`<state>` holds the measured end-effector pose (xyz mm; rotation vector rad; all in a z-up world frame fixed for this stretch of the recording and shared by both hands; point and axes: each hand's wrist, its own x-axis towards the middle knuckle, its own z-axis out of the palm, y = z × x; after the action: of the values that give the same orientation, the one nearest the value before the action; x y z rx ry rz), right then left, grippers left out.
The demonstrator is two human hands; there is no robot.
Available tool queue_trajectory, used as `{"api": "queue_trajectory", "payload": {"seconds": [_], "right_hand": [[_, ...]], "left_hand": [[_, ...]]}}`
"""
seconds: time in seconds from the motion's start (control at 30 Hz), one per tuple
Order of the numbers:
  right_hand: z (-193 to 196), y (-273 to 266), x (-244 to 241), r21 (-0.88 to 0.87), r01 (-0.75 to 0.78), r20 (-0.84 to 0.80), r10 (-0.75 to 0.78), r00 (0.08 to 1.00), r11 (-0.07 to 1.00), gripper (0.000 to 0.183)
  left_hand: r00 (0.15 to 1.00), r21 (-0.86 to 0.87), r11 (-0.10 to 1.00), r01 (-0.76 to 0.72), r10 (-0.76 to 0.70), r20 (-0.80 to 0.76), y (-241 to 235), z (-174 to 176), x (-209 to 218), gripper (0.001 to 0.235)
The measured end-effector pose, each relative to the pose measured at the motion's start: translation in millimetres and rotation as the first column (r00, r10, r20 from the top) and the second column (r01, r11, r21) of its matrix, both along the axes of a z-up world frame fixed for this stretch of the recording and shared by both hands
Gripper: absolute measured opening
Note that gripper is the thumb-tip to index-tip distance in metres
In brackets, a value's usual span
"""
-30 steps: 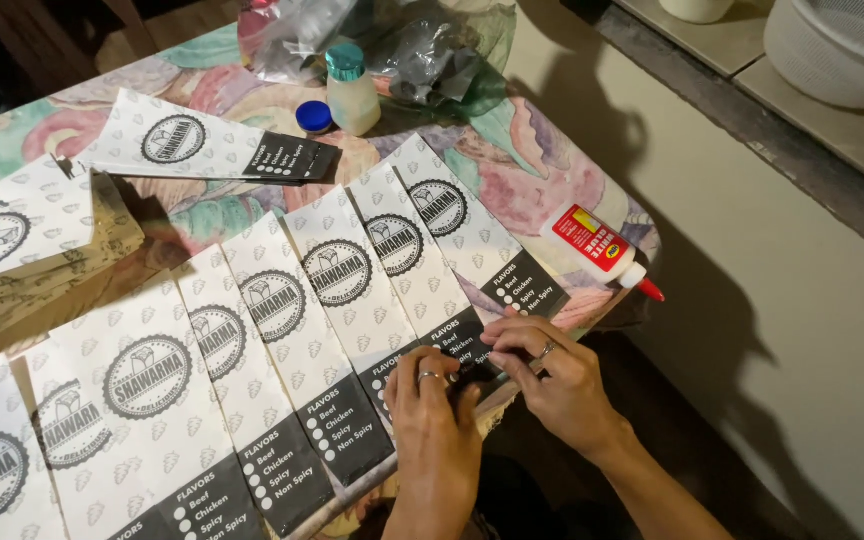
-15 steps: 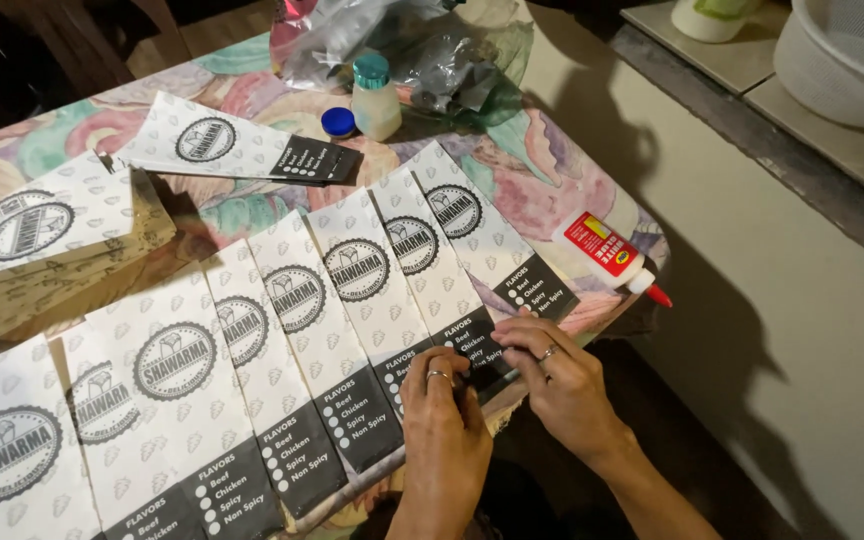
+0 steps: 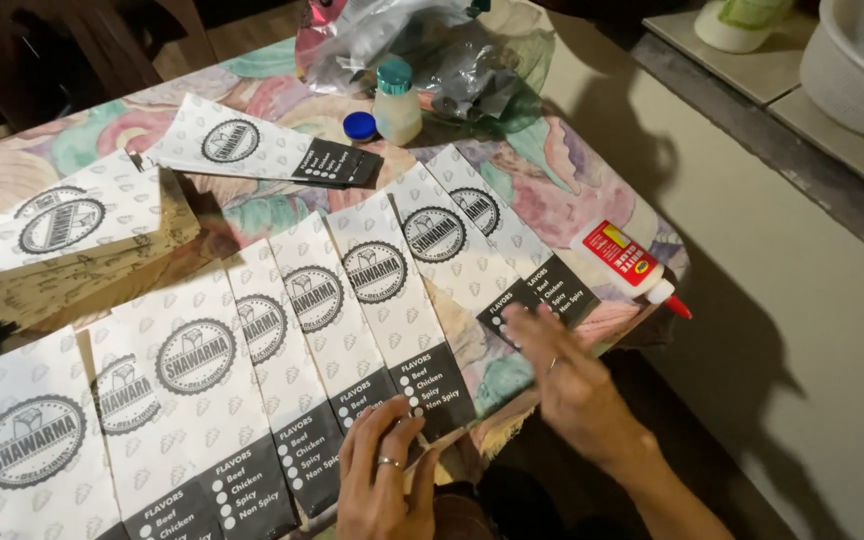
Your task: Applying glue to paper templates and folding them to assemble shawarma bags
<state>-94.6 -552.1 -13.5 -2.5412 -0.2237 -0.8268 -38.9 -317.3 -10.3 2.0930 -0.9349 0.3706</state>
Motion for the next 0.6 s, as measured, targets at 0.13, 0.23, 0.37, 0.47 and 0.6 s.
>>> {"api": "queue_trajectory", "payload": {"seconds": [0.13,0.23,0.37,0.47,0.6], "right_hand": [[3.2,25.6,1.1,0.166,-0.271,0.006,0.274,0.962,0.948,0.037],[4.7,24.6,-2.9,0.141,-0.295,-0.042,0.303,0.952,0.945,0.037],[17.7,19.4,1.5,0.117,-0.305,0.015,0.305,0.952,0.945,0.024],[20.7,15.1,1.0,0.121,-0.354,0.014,0.355,0.935,0.927,0.015],[15.9,11.9,-1.2,0.173,-0.371,0.037,0.37,0.928,0.912,0.011]], "left_hand": [[0.999,-0.046,0.999,0.005,-0.003,0.045,-2.6,-20.6,1.0,0.036],[0.997,-0.006,0.997,0.072,-0.072,0.009,-6.0,-27.8,2.8,0.032],[0.997,-0.099,0.992,0.074,-0.071,0.033,-17.9,-17.3,2.4,0.016],[0.991,-0.056,0.992,0.115,-0.111,0.068,-20.2,-16.9,3.1,0.017],[0.982,-0.038,0.986,0.163,-0.158,0.103,-19.9,-20.4,3.4,0.016]]}}
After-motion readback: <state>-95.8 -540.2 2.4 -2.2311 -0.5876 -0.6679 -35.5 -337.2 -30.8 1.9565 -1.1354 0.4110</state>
